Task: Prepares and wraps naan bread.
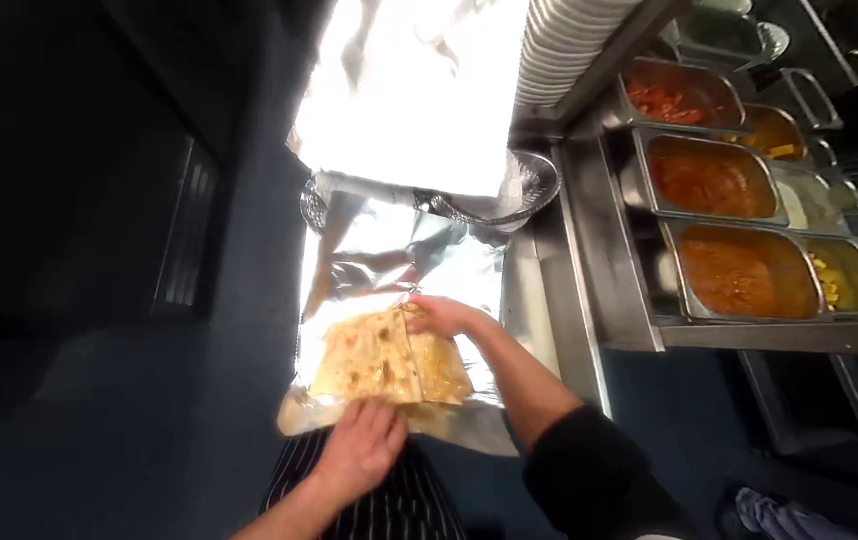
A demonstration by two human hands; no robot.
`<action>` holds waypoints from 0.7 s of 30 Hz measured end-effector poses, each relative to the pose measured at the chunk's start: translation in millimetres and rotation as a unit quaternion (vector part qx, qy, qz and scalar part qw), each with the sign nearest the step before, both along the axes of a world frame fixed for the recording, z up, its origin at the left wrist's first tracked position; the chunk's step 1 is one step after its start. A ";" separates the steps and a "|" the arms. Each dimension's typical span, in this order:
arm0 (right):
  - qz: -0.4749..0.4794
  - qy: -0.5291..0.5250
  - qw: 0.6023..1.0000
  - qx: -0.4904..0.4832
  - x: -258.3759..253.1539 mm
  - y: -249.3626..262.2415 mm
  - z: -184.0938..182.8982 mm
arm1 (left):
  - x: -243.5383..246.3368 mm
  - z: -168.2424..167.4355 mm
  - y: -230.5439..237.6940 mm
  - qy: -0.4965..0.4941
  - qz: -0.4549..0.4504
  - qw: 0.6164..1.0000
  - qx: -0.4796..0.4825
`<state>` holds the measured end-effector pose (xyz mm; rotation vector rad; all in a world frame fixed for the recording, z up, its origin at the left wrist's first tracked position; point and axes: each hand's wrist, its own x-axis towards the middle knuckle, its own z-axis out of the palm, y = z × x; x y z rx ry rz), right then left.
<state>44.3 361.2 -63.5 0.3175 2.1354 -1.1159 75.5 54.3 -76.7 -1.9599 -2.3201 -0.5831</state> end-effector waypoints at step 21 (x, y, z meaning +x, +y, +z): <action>-0.037 0.370 0.811 0.451 166.9 -150.9 -67.1 | -71.1 -5.4 68.9 -0.080 -0.067 0.984 -0.142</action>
